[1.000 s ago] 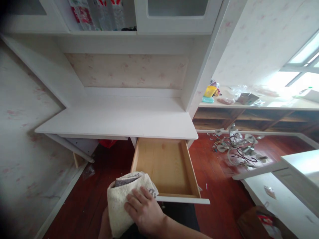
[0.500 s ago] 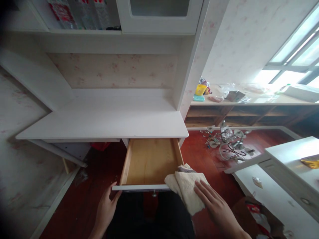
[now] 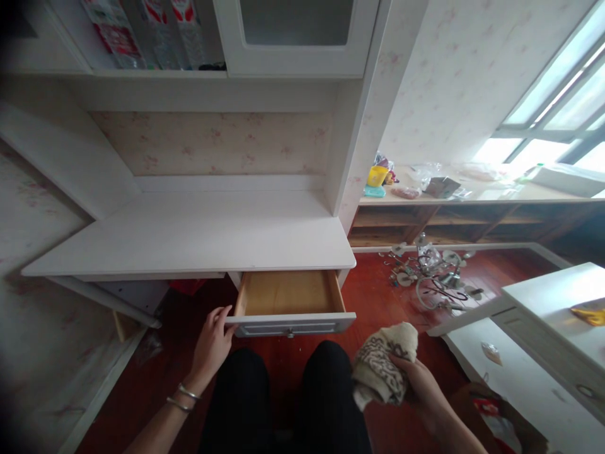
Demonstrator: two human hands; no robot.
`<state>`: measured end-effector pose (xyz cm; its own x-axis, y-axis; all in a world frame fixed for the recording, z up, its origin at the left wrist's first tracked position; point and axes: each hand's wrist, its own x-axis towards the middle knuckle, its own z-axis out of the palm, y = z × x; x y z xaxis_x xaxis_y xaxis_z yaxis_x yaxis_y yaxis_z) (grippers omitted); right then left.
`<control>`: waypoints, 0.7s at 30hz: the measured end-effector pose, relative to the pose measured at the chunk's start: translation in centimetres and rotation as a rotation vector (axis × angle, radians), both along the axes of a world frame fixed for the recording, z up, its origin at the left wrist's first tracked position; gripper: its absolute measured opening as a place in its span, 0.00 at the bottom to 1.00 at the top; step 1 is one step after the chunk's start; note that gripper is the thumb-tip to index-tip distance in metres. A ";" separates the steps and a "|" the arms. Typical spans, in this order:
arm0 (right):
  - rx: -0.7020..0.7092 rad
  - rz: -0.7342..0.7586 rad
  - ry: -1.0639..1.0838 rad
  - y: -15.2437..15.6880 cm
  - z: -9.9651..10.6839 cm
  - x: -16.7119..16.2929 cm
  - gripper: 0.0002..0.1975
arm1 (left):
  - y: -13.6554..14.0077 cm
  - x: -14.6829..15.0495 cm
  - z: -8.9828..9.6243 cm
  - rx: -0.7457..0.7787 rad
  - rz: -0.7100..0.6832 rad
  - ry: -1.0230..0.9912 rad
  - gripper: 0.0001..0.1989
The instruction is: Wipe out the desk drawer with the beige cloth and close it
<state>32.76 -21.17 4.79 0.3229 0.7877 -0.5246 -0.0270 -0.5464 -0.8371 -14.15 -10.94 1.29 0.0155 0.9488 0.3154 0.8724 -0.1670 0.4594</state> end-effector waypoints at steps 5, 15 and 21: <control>-0.140 -0.186 0.507 2.1 -0.1 -3.6 0.17 | 5.1 1.1 2.1 0.065 -0.016 0.302 0.25; -0.037 -0.431 0.810 11.9 -4.2 -11.6 0.18 | 12.1 2.2 4.5 0.094 -0.015 0.562 0.28; 0.036 -0.561 0.801 17.0 -6.4 -13.7 0.12 | 14.1 2.7 5.4 0.013 0.006 0.554 0.24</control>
